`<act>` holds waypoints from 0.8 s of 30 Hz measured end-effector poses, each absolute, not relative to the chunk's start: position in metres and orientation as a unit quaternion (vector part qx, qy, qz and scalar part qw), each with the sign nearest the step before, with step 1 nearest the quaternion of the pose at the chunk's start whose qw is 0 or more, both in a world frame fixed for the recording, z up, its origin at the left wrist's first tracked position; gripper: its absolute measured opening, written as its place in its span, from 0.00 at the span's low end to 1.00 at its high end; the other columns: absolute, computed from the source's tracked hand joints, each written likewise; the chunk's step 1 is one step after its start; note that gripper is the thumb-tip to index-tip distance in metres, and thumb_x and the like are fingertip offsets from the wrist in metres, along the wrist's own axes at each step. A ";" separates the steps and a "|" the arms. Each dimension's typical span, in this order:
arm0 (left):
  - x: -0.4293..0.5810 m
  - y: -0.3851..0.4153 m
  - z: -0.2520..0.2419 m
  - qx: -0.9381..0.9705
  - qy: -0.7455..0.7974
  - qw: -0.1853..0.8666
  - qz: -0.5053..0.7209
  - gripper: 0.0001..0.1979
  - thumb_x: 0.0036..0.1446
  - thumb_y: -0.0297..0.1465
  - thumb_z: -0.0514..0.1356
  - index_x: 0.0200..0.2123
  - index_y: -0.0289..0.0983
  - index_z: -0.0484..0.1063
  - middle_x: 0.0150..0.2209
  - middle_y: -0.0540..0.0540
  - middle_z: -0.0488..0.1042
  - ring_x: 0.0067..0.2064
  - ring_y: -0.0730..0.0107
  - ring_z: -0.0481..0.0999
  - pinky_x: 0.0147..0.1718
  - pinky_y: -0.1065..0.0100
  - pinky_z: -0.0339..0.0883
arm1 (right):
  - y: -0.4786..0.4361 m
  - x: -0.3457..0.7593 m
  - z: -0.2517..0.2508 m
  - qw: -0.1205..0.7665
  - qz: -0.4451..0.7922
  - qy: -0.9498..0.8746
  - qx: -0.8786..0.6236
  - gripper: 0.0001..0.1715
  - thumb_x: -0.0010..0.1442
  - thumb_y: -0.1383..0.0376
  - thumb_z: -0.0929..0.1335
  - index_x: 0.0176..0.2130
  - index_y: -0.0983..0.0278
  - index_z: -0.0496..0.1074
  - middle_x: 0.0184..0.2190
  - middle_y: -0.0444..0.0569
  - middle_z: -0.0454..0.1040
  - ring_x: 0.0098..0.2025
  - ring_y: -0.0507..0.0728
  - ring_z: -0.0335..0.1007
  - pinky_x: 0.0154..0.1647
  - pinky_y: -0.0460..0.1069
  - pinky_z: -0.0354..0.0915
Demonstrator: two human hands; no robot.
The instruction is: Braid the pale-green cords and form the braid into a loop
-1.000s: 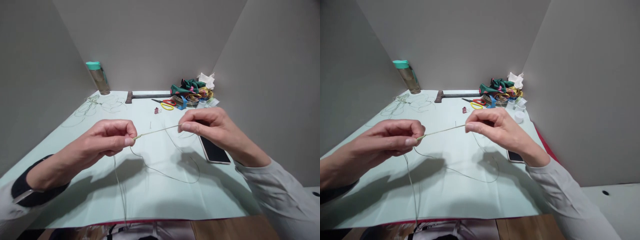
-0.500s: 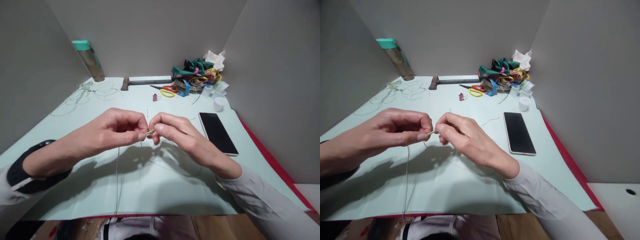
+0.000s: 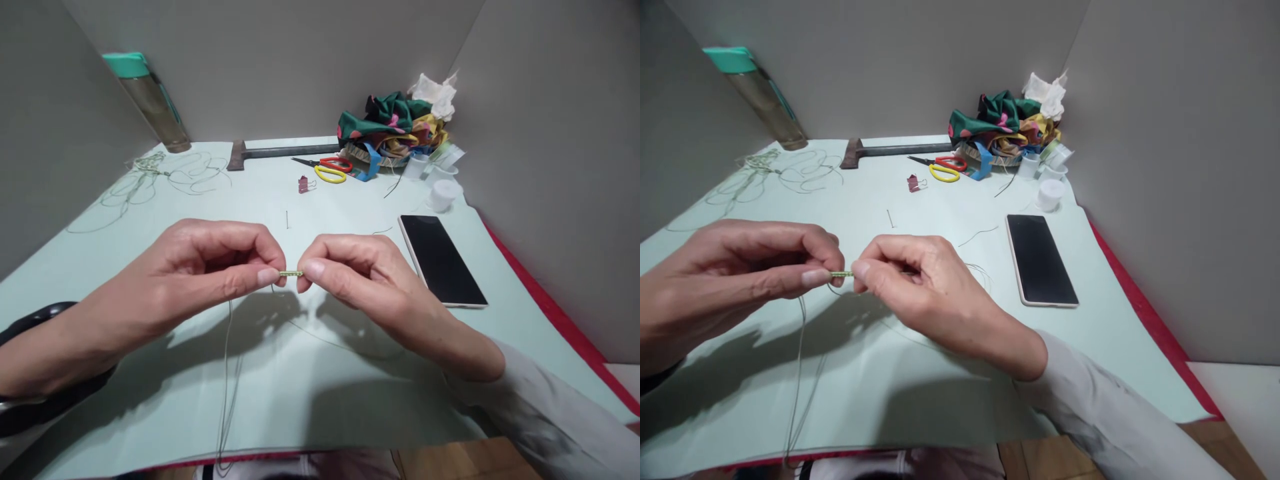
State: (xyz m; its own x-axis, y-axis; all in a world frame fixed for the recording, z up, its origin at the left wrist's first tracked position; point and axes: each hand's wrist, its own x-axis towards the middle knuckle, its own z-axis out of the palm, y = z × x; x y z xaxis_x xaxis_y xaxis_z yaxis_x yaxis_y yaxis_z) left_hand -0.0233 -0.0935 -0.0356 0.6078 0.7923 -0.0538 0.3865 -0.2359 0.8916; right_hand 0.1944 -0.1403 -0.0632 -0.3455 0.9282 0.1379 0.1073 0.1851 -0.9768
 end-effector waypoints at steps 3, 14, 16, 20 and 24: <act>-0.022 -0.094 -0.036 0.743 0.386 0.501 0.221 0.10 0.61 0.37 0.65 0.27 0.43 0.81 0.24 0.52 0.69 0.27 0.74 0.64 0.25 0.77 0.59 | -0.141 0.192 -0.063 0.413 0.493 -0.645 -0.413 0.12 0.67 0.65 0.67 0.31 0.65 0.75 0.26 0.40 0.69 0.28 0.47 0.58 0.28 0.45 0.54; -0.012 -0.094 -0.045 0.560 0.402 0.696 0.200 0.08 0.51 0.33 0.69 0.23 0.38 0.78 0.22 0.52 0.63 0.24 0.77 0.56 0.20 0.78 0.56 | -0.139 0.196 -0.073 0.443 0.413 -0.694 -0.390 0.09 0.65 0.66 0.70 0.32 0.65 0.73 0.20 0.36 0.54 0.22 0.44 0.45 0.22 0.44 0.45; -0.011 -0.095 -0.045 0.573 0.411 0.675 0.217 0.08 0.53 0.33 0.69 0.24 0.38 0.78 0.22 0.52 0.63 0.24 0.77 0.56 0.20 0.79 0.57 | -0.138 0.197 -0.073 0.444 0.432 -0.683 -0.386 0.09 0.65 0.66 0.69 0.32 0.65 0.74 0.20 0.35 0.54 0.22 0.44 0.44 0.21 0.44 0.44; -0.015 -0.095 -0.043 0.626 0.398 0.634 0.219 0.09 0.59 0.34 0.66 0.28 0.39 0.79 0.23 0.52 0.62 0.24 0.75 0.56 0.20 0.78 0.57 | -0.138 0.199 -0.073 0.431 0.498 -0.645 -0.387 0.08 0.64 0.66 0.71 0.32 0.65 0.74 0.19 0.35 0.55 0.21 0.45 0.43 0.20 0.45 0.42; -0.021 -0.094 -0.041 0.639 0.397 0.621 0.218 0.08 0.62 0.36 0.65 0.31 0.40 0.79 0.24 0.51 0.63 0.26 0.75 0.57 0.21 0.77 0.58 | -0.138 0.200 -0.072 0.425 0.540 -0.619 -0.381 0.06 0.61 0.67 0.72 0.31 0.65 0.75 0.20 0.36 0.58 0.22 0.45 0.45 0.20 0.44 0.43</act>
State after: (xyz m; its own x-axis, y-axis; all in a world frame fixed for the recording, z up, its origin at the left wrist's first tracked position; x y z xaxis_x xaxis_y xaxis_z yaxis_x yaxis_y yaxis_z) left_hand -0.0211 -0.0939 -0.0405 0.5892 0.7790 -0.2143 0.2359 0.0878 0.9678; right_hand 0.2002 -0.1378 -0.0724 -0.3482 0.9304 0.1143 0.0131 0.1267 -0.9919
